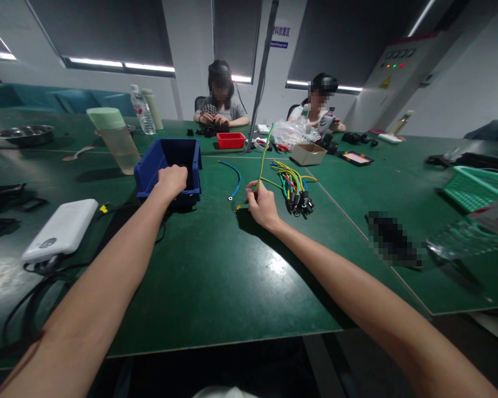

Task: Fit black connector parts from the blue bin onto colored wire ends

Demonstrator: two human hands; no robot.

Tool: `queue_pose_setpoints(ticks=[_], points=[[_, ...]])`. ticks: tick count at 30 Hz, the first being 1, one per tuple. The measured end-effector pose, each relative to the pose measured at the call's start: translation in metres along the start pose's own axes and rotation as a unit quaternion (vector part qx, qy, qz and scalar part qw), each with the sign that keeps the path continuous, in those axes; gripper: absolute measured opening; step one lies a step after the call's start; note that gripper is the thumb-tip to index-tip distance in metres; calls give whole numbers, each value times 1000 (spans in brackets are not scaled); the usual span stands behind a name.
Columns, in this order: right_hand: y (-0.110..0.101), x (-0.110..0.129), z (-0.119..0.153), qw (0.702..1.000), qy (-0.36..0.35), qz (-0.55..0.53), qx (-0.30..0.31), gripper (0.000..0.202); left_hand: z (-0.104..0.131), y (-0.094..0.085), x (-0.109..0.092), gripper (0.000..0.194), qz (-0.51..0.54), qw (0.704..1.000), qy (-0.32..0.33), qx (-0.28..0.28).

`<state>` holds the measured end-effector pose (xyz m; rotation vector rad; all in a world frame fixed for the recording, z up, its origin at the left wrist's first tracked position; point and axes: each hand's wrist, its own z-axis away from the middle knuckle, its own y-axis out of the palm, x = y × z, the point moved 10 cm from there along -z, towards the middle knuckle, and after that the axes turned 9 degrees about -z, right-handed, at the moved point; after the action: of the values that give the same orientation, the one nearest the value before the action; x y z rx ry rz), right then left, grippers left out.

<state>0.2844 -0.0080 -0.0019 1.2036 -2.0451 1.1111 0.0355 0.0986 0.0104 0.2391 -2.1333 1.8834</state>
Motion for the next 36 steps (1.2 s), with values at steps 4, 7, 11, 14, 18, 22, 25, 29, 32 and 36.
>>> queue_pose_setpoints(ticks=[4,7,11,14,18,22,25,29,32,36], points=[[0,0,0,1000,-3,15,2,16,-1,0,0,36,0,1000,3,-10],[0,0,-1,1000,-6,29,-3,16,-3,0,3,34,16,1000,-13,-21],[-1,-1,-1,1000,-5,29,-7,16,-6,-2,20,36,84,993,-71,-38],[-1,-2,-1,1000,-1,25,-7,17,-6,-5,36,38,125,985,-109,-48],[-2,-4,-1,1000,6,16,-7,17,-4,-24,49,38,152,976,-126,-96],[-5,-6,-1,1000,11,-6,-19,19,9,-63,43,35,177,962,-124,-168],[-9,-9,-2,999,21,-20,-37,20,32,-102,17,34,193,940,-103,-262],[-18,-16,-3,995,43,-40,-74,23,65,-117,-51,30,228,915,2,-332],[-28,-18,-2,991,52,-44,-116,25,84,-94,-97,26,260,904,72,-330],[-34,-18,0,987,53,-41,-147,27,93,-59,-126,20,268,914,105,-287]])
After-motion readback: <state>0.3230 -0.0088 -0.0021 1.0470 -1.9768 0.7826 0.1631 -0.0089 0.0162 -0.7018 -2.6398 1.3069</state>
